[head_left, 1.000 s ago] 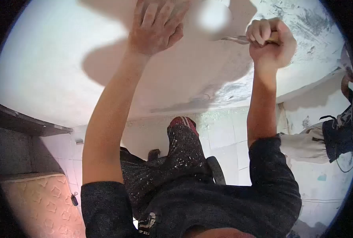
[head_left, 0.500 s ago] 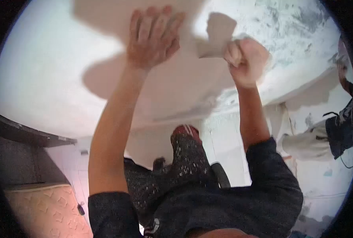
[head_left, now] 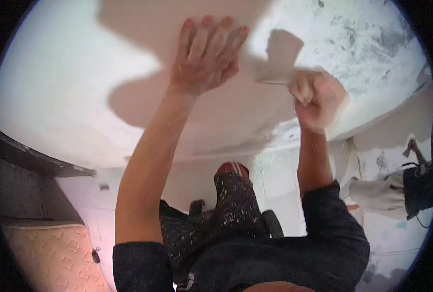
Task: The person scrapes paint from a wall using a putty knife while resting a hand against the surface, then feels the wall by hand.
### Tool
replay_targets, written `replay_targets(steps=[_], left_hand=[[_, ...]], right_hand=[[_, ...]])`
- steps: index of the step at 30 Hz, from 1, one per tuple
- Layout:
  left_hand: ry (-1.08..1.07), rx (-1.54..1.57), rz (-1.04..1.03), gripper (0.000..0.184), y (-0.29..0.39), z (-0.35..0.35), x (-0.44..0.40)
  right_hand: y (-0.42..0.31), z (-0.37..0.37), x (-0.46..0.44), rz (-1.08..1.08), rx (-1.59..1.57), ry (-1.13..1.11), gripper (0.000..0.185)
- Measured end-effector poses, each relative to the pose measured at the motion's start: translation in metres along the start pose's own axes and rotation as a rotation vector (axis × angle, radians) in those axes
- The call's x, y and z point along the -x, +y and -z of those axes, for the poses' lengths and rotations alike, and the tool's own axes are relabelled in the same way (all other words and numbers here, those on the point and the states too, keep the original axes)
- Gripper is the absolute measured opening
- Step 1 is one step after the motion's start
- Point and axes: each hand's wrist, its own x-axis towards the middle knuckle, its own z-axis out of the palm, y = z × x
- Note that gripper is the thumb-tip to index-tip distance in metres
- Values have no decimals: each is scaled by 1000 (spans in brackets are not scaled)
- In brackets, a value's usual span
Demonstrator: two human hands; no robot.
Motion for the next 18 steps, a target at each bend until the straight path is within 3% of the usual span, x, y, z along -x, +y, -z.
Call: replay_targets(steps=[2,5,8,11,13,14,17,18], left_hand=[[-2,8,6,44,5,-1,2],[0,22,4,44,14,-12,0],[-30,8,4,44,16,-13,-2],[-31,6,7,44,8,-14,3],[-21,15,11,44,10,-14,4],[2,14,8,44,8,-15,0],[-31,-28,18,44,3,-5,-3],[-39,-21,23,44,4,-4,-1]], right_hand=[[-19,18,-3,7,-359,45,18],[-7,14,-15,-173,-513,262,37],[-9,25,-25,-263,-512,161,36],[-3,19,-18,-149,-599,190,32],[4,20,-28,-294,-682,126,32],[1,22,-31,-193,-625,109,30],[-7,16,-36,-15,-924,55,31],[-4,7,-33,-140,-663,144,32]])
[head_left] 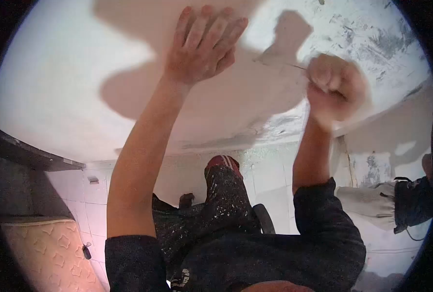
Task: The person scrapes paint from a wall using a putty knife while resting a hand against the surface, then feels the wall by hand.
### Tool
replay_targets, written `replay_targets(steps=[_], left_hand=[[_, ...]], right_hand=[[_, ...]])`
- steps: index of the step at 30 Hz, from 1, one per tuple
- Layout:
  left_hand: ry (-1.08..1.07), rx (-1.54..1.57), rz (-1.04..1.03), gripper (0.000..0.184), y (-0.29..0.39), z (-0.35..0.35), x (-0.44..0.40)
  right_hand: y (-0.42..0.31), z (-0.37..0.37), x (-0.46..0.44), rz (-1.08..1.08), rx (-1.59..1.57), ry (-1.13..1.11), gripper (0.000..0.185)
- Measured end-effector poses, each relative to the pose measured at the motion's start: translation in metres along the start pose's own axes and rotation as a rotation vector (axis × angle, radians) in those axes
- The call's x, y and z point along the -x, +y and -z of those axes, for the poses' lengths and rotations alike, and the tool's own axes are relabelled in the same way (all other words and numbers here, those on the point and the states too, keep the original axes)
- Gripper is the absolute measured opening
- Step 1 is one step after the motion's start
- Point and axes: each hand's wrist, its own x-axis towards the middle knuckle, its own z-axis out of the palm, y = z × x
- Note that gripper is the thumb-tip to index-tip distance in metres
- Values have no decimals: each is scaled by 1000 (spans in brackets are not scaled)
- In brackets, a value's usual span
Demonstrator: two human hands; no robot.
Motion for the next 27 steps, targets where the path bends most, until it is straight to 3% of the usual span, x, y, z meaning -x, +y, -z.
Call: replay_targets(steps=[2,3,5,6,7,9,11,13,15,17,18,20,22,24,27], left_hand=[[45,5,-11,45,0,-4,-3],[44,7,-13,45,3,-4,-6],[30,16,-11,45,7,-5,-10],[26,15,-9,45,7,-6,-11],[11,12,-7,45,10,-7,-11],[10,3,-9,45,10,-10,-14],[52,21,-14,45,9,-11,-17],[51,13,-14,45,7,-10,-20],[48,16,-19,45,7,-8,-19],[60,6,-7,47,7,-9,-22],[59,6,-6,47,7,-8,-22],[31,-13,-11,47,5,-6,-22],[8,5,-3,47,6,-3,-19],[16,-2,-2,47,2,-3,-22],[11,-34,3,47,3,-7,-23]], right_hand=[[1,-8,-6,-102,138,73,34],[-5,0,-6,-38,124,41,37],[-23,16,-9,3,-152,-175,40],[-9,15,0,-8,-171,11,37],[3,15,1,-99,189,-3,34],[-1,12,-10,-55,186,46,35],[-22,17,-11,6,-289,-82,36],[-23,14,-18,103,-127,-297,36],[7,-1,-18,-27,454,-28,34],[-2,6,-24,-29,232,-61,32],[-8,21,-31,0,-89,-314,30],[-4,20,-31,162,284,-393,28],[2,6,-18,112,692,-61,27],[0,5,-23,37,273,-54,24],[-10,8,-37,106,-163,-450,26]])
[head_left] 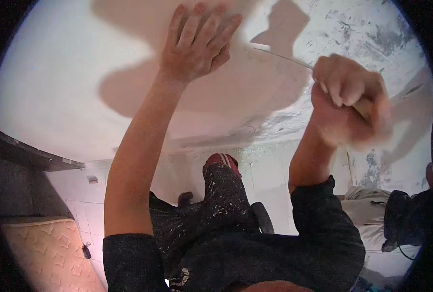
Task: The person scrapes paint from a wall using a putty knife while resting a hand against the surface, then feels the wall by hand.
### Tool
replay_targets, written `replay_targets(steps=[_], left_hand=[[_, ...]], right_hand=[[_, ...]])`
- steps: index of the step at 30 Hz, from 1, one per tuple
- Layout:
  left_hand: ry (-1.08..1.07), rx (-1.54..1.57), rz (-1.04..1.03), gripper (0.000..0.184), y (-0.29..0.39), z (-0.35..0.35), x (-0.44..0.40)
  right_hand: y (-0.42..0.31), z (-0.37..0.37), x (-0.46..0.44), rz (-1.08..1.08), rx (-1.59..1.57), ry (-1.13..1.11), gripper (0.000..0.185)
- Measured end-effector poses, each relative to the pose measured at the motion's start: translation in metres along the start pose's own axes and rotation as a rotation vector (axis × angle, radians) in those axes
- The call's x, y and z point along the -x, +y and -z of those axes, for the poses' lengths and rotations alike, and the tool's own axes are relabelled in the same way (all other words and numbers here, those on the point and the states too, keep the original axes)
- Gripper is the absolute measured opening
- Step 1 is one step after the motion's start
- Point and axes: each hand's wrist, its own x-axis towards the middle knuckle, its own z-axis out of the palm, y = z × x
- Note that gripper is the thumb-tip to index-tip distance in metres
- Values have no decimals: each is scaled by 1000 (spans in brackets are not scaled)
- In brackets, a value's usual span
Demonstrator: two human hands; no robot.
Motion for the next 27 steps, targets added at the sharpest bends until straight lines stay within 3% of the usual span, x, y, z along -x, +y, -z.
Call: replay_targets(steps=[1,3,4,6,9,10,13,14,15,17,19,21,24,27], left_hand=[[-10,18,-4,46,0,-1,3],[-9,31,-12,46,0,-2,5],[4,23,-13,46,-1,-5,4],[23,22,-15,46,4,-20,0],[9,27,-8,47,11,-17,5],[11,8,-12,47,9,-16,4],[33,-4,-24,48,7,-20,1],[38,5,-24,48,7,-19,1],[28,9,-19,48,8,-17,2],[43,42,-8,48,6,-15,2],[40,35,-12,49,6,-15,4],[42,26,-12,49,3,-19,-1],[4,91,-60,47,0,-14,3],[2,67,-48,47,-2,-15,-3]], right_hand=[[12,-13,5,-165,338,224,31],[13,-20,-4,-388,627,478,36],[8,-22,-4,-377,627,476,36],[-4,-13,8,-170,180,380,32],[19,-11,11,-230,874,294,27],[20,-12,5,-378,546,408,26],[7,-17,12,-108,455,300,35],[-1,-17,12,-114,223,274,36],[13,-12,16,-155,489,261,35],[19,-11,13,-328,659,267,34],[6,-13,19,-256,697,265,34],[-4,-16,12,-141,296,211,34],[18,-2,10,-341,475,355,31],[10,-16,12,-126,634,301,27]])
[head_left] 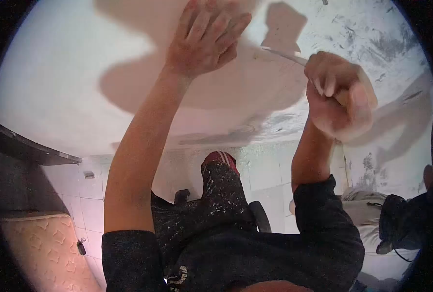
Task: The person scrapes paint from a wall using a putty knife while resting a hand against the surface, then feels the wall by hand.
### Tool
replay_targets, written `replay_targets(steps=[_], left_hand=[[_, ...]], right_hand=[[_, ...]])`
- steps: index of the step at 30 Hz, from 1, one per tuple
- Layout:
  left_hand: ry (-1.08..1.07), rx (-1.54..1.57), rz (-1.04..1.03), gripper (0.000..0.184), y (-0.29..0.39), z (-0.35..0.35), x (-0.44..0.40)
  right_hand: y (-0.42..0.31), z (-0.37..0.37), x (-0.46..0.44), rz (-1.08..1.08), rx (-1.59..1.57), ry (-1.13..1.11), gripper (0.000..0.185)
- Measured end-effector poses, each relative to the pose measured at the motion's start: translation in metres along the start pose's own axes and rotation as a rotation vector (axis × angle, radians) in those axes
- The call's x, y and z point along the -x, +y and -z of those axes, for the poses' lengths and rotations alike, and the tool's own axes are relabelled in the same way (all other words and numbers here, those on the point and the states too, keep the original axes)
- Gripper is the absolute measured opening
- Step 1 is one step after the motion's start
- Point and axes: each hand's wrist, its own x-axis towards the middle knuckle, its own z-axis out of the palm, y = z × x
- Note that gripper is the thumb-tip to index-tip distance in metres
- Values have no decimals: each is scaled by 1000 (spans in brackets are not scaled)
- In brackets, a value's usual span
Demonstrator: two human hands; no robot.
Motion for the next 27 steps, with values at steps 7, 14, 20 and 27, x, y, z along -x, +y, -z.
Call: replay_targets(steps=[7,14,20,27], left_hand=[[-55,-8,5,47,-1,10,0],[-28,-11,-17,47,0,13,2],[17,-10,-9,47,-5,7,8],[57,-85,33,49,-10,19,15]], right_hand=[[-15,4,0,-3,-304,-40,30],[-5,10,-5,9,-258,-147,36],[-8,-7,-8,-33,-302,51,36],[-24,-17,0,40,-12,-74,39]])
